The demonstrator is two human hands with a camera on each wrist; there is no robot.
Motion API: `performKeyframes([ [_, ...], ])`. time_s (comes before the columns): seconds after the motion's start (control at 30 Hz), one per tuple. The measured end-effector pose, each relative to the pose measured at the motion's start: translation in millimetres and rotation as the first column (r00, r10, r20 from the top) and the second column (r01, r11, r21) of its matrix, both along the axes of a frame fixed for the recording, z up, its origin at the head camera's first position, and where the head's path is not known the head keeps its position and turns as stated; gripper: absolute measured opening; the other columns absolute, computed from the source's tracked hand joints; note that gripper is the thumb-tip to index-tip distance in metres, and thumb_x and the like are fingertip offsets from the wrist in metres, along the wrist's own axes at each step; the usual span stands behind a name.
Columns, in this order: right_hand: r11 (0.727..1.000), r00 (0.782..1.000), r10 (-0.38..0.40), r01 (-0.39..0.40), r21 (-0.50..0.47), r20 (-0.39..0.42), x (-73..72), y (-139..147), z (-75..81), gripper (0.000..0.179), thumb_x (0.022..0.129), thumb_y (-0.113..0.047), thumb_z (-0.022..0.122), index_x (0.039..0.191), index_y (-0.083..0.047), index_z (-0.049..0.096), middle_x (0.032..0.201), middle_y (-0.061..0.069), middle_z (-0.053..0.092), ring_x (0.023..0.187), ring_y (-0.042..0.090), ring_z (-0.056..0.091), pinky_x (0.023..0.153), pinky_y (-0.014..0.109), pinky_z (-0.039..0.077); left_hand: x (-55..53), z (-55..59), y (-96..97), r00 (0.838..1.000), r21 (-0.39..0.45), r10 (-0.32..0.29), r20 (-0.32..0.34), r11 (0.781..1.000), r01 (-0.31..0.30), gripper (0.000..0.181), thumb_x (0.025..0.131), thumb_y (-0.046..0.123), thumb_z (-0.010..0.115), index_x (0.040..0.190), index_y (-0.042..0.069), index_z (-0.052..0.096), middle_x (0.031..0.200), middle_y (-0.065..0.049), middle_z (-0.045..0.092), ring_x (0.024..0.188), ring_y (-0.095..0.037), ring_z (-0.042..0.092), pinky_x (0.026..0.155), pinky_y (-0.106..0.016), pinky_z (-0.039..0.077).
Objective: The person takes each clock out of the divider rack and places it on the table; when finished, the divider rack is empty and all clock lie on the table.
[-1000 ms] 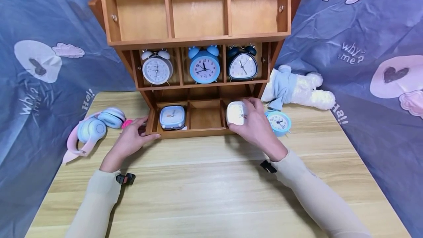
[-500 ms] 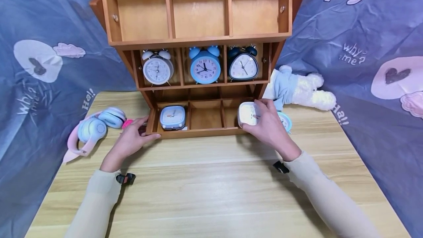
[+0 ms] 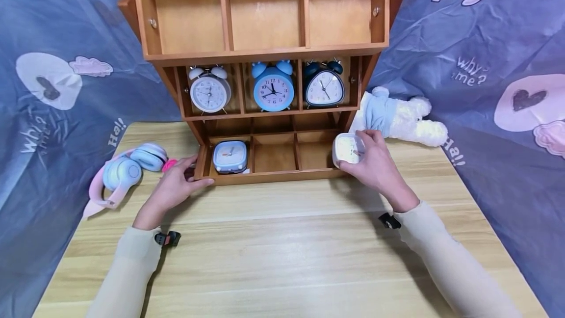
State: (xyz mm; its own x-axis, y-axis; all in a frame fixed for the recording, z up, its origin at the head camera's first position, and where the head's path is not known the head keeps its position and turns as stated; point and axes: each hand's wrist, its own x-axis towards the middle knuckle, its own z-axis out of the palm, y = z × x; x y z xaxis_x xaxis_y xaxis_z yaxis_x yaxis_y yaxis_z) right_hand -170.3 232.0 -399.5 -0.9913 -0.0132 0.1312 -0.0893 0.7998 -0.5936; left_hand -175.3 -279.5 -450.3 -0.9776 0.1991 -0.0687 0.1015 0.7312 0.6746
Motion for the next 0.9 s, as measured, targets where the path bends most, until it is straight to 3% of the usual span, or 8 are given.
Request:
performKeyframes([
  [0.27, 0.999, 0.999, -0.034, 0.034, 0.007, -0.027, -0.2, 33, 3.7, 0.095, 0.086, -0.028, 0.091, 0.162, 0.009, 0.048, 0.163, 0.035, 0.041, 0.136, 0.055, 0.053, 0.113, 0.069, 0.047, -0.1, 0.9, -0.1, 1.000, -0.010, -0.005, -0.001, 1.000, 0.005, 0.101, 0.101, 0.043, 0.086, 0.172, -0.006, 0.035, 0.168, -0.035, 0.049, 0.141, -0.051, 0.065, 0.116, -0.063, 0.057],
  [0.6, 0.998, 0.999, -0.052, 0.052, 0.036, -0.003, 0.7, 69, 4.7, 0.098, 0.087, -0.028, 0.091, 0.165, 0.008, 0.045, 0.163, 0.037, 0.039, 0.134, 0.060, 0.052, 0.112, 0.077, 0.046, -0.1, 0.0, -0.6, 1.000, -0.025, -0.008, -0.017, 1.000, 0.007, 0.100, 0.100, 0.043, 0.086, 0.171, -0.007, 0.037, 0.168, -0.035, 0.049, 0.141, -0.052, 0.064, 0.116, -0.065, 0.056],
  [0.9, 0.995, 0.997, -0.078, 0.078, 0.055, 0.000, -0.4, 98, -1.1, 0.095, 0.087, -0.029, 0.090, 0.162, 0.011, 0.047, 0.160, 0.042, 0.040, 0.132, 0.061, 0.051, 0.104, 0.071, 0.045, 0.6, 0.1, 0.2, 1.000, -0.024, -0.001, -0.011, 1.000, 0.001, 0.101, 0.100, 0.045, 0.086, 0.171, -0.006, 0.036, 0.168, -0.035, 0.050, 0.141, -0.052, 0.065, 0.116, -0.064, 0.056],
])
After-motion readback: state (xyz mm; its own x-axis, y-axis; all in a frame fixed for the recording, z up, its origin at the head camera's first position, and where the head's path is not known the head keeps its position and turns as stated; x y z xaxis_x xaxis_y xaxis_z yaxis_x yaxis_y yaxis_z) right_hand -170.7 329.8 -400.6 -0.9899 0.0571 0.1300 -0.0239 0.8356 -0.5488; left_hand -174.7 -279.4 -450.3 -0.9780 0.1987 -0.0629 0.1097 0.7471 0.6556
